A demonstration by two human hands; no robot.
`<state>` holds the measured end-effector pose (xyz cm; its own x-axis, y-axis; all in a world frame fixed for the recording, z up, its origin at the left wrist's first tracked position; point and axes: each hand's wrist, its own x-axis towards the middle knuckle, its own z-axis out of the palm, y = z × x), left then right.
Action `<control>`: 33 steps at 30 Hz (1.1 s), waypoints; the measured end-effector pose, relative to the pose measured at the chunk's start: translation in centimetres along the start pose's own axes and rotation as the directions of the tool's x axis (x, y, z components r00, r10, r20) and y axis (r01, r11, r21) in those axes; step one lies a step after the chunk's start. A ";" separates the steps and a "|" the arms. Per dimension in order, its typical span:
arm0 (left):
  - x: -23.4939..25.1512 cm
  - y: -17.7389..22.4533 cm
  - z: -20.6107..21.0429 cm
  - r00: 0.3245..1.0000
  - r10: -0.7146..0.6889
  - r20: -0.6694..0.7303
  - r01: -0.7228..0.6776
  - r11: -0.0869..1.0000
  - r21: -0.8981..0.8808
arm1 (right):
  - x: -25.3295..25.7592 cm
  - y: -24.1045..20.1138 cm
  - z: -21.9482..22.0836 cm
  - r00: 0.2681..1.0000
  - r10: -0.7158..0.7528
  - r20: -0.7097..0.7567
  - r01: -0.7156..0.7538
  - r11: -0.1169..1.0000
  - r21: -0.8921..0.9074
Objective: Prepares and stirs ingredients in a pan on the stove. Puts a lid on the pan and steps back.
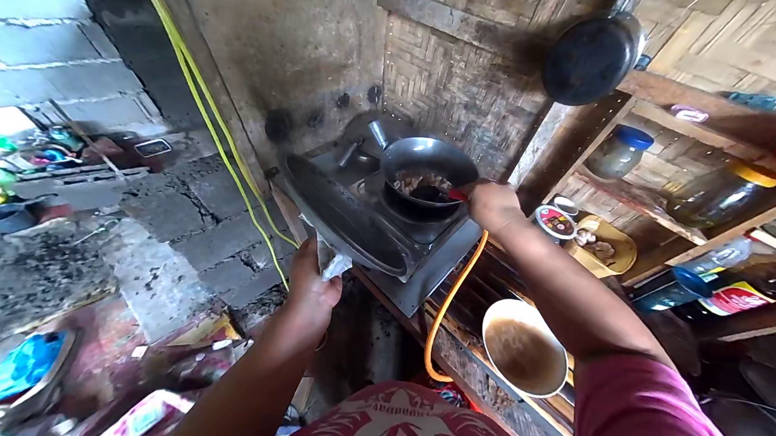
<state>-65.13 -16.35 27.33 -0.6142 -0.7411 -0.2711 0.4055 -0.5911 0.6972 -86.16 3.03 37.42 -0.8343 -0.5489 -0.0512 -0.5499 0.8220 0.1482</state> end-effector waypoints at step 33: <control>-0.1 0.3 -0.3 0.999 -0.032 0.017 0.032 0.999 -0.024 | 4.7 -0.6 2.3 0.688 -0.696 -0.204 0.501 0.659 -0.561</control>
<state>-64.74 -16.54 27.31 -0.6386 -0.7161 -0.2817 0.4012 -0.6222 0.6722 -89.79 0.30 34.82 -0.1830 -0.9811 0.0631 -0.7587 0.1817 0.6256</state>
